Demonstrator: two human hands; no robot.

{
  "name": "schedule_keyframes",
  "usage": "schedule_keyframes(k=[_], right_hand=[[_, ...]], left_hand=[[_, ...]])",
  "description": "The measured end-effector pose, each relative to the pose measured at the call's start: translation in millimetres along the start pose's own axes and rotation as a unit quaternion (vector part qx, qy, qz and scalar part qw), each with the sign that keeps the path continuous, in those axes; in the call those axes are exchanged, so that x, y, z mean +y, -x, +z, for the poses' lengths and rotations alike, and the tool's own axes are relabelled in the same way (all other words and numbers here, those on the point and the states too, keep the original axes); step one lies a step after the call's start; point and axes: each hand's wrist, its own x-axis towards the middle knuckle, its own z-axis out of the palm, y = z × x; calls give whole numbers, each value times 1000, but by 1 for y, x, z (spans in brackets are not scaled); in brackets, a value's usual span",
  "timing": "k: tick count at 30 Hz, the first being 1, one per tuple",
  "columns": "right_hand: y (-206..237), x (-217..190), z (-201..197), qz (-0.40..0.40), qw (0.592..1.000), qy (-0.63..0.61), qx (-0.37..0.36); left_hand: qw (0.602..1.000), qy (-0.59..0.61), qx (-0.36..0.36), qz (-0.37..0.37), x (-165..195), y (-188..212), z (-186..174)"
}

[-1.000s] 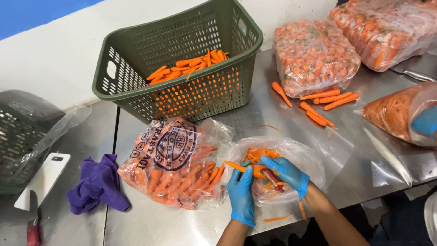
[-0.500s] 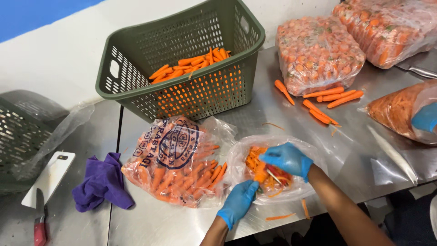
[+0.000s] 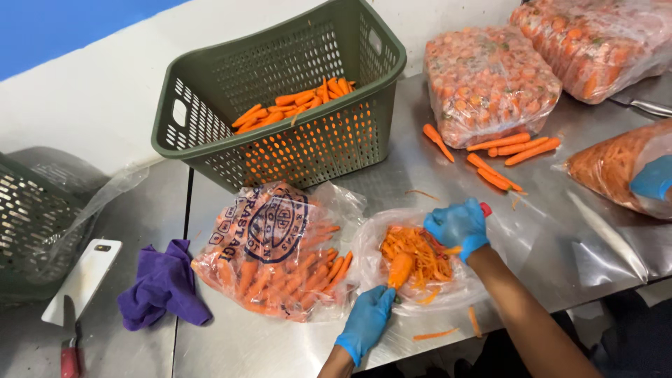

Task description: The person peels whole carrots using a red-handled vegetable peeler over a clear plastic bag to collect the peels. The peeled carrots are placed into a green basket. The person wears blue gloves and works at a stainless steel table with multiple bags of carrots nearby.

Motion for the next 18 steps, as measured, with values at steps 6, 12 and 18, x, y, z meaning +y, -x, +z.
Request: schedule_keyframes(k=[6, 12, 18], right_hand=[[5, -33, 0, -105, 975, -172, 91], [-6, -7, -3, -107, 994, -6, 35], [6, -25, 1, -102, 971, -191, 102]], left_hand=[[999, 24, 33, 16, 3, -10, 5], [998, -14, 37, 48, 9, 2, 3], [995, -67, 70, 36, 31, 1, 3]])
